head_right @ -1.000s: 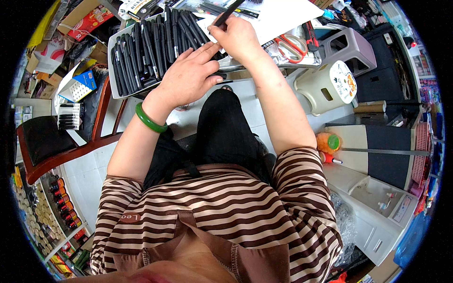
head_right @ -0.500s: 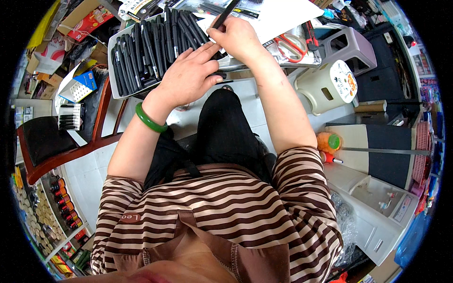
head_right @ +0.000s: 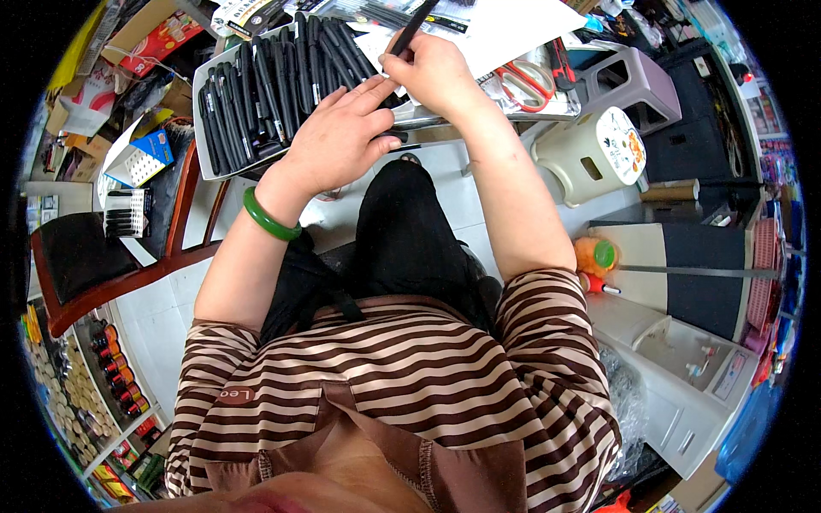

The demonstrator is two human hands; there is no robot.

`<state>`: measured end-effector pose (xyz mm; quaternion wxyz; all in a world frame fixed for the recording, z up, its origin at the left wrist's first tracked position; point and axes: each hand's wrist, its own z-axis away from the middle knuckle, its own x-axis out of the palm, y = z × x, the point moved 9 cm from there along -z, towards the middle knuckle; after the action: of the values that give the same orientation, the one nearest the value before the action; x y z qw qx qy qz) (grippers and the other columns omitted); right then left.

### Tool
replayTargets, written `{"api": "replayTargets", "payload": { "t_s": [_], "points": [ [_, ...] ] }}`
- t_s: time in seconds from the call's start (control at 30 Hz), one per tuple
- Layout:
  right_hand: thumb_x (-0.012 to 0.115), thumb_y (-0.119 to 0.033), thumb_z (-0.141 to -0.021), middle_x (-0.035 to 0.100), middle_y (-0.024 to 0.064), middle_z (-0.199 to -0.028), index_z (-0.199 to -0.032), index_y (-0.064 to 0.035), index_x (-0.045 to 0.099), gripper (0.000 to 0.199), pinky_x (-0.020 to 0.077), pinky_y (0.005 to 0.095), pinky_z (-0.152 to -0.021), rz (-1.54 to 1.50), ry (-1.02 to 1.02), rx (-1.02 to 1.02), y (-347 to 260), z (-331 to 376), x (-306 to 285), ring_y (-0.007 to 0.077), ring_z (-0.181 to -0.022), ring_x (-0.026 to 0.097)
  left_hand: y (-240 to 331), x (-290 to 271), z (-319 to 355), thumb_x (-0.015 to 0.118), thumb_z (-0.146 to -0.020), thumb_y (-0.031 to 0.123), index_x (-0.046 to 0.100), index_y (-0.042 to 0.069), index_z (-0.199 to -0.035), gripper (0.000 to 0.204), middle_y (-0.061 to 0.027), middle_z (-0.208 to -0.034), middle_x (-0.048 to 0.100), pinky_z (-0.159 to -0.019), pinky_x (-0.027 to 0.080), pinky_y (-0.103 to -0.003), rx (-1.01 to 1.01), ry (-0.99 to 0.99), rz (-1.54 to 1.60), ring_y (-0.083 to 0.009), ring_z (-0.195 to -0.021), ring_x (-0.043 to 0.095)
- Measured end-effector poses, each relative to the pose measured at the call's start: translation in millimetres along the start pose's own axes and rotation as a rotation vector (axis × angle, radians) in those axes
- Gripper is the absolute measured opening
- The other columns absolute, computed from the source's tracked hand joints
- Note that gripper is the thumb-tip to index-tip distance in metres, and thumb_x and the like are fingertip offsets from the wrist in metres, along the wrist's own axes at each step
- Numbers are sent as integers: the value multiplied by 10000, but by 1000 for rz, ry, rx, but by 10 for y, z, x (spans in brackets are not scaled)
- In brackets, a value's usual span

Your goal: The person repeatedly picks up black pen barrels and small metal tips, inserts the tips into the barrels, and places the assembled pens into a white tray on a metal table. The person handles the items one at a time and repeats the process throughout the clip.

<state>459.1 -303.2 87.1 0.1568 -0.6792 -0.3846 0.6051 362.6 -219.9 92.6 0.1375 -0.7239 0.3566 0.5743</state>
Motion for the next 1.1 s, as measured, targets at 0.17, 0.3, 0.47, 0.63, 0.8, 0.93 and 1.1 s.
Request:
{"api": "replayTargets", "payload": {
  "t_s": [0.17,0.3,0.47,0.63,0.8,0.93,1.1],
  "points": [
    [614,-213,-771,611,85,-679,-878,-17,618,224,460,274,-604,-5,83,-48,-8,8,-52,157,-633,580,-1,-1,2,555,-815,274,546,55,-861,224,-110,-1312,394,-972,320,-466,1,15,0,-281,-1228,356],
    [614,-214,-776,607,84,-682,-877,-12,617,226,453,277,-594,21,54,-50,-16,9,-60,154,-620,568,6,-10,-2,556,-812,272,542,54,-858,223,-112,-1311,396,-967,325,-467,12,11,5,-284,-1226,359],
    [611,-217,-780,610,84,-685,-892,-13,612,232,454,280,-595,32,21,-39,-42,47,-85,152,-617,568,7,-8,-2,556,-812,274,542,56,-856,223,-112,-1314,394,-966,325,-467,14,13,6,-285,-1227,357],
    [607,-213,-777,610,91,-686,-892,-23,617,222,452,278,-595,-11,12,-66,-64,60,-101,155,-615,566,-3,6,-2,551,-817,279,539,59,-857,223,-108,-1318,391,-969,322,-464,13,13,-14,-282,-1234,350],
    [596,-203,-781,604,84,-676,-864,-21,607,200,440,268,-581,32,70,-82,-39,46,-150,157,-600,550,-3,12,-4,545,-821,283,536,61,-851,224,-95,-1330,379,-975,318,-461,12,8,-6,-276,-1241,342],
    [589,-195,-784,596,78,-664,-856,-28,604,183,433,265,-576,43,70,-90,-11,18,-166,158,-586,535,-7,17,2,544,-821,285,536,62,-851,225,-89,-1337,371,-975,319,-458,8,3,-15,-273,-1243,339],
    [586,-187,-781,586,77,-654,-866,-43,601,168,425,267,-573,-32,-44,-170,-136,10,-161,153,-574,516,-7,8,3,544,-820,280,537,59,-848,223,-87,-1333,376,-976,320,-454,6,5,-3,-270,-1244,338]
  ]
}}
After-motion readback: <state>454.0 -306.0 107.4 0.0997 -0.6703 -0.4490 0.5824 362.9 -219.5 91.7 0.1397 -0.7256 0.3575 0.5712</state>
